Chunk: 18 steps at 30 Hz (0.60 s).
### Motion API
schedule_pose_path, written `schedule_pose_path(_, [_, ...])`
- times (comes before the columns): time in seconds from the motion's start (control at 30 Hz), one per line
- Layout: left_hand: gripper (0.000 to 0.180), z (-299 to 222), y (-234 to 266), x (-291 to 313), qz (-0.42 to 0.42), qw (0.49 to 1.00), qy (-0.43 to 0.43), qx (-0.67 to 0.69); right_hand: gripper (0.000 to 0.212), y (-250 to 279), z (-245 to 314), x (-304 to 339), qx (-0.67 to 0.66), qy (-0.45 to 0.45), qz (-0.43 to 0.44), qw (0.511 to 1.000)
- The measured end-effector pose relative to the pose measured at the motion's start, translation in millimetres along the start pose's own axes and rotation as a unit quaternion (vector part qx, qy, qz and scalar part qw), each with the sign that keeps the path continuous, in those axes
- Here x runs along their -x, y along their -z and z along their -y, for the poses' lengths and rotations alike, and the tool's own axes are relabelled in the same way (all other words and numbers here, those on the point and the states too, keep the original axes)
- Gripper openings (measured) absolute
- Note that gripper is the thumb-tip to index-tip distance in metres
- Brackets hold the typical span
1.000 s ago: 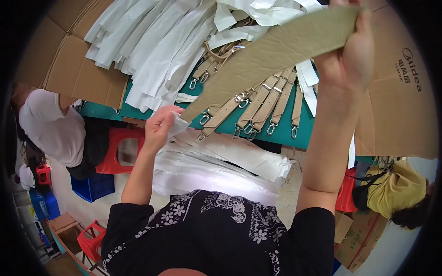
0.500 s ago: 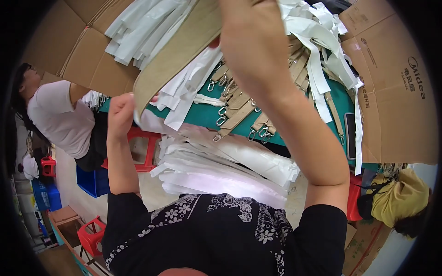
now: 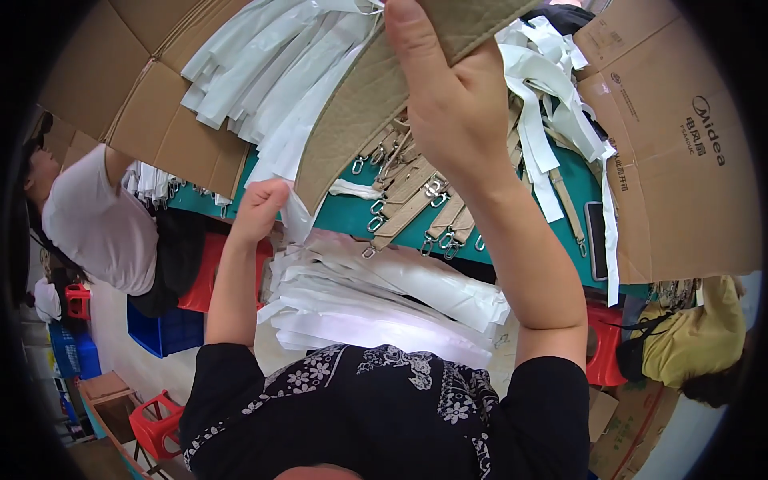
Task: Manually wrap individual belts in protective strips and organize them for shipment.
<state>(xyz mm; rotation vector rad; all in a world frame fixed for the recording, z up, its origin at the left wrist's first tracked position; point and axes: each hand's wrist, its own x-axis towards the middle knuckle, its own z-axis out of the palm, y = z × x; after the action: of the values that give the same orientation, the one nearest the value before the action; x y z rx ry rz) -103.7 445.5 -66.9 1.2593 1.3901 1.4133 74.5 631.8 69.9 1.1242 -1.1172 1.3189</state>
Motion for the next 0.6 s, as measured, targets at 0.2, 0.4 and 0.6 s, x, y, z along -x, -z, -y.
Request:
schedule_pose_path(0.2, [0.03,-25.5,-21.0,-10.5,0.011,0.999,0.009,0.04,0.017,-23.5,40.8,33.9,0.45,-0.371,-0.117,0.804])
schedule_pose_path(0.4, [0.025,-31.2,-35.9,-33.8,0.116,0.99,0.044,-0.062,0.017,-58.0,23.7,105.5,0.384,-0.466,-0.161,0.78])
schedule_pose_path(0.6, [0.025,-7.2,-51.3,-16.4,0.022,0.993,-0.008,-0.114,0.031,-34.3,51.0,103.3,0.269,-0.553,-0.346,0.709])
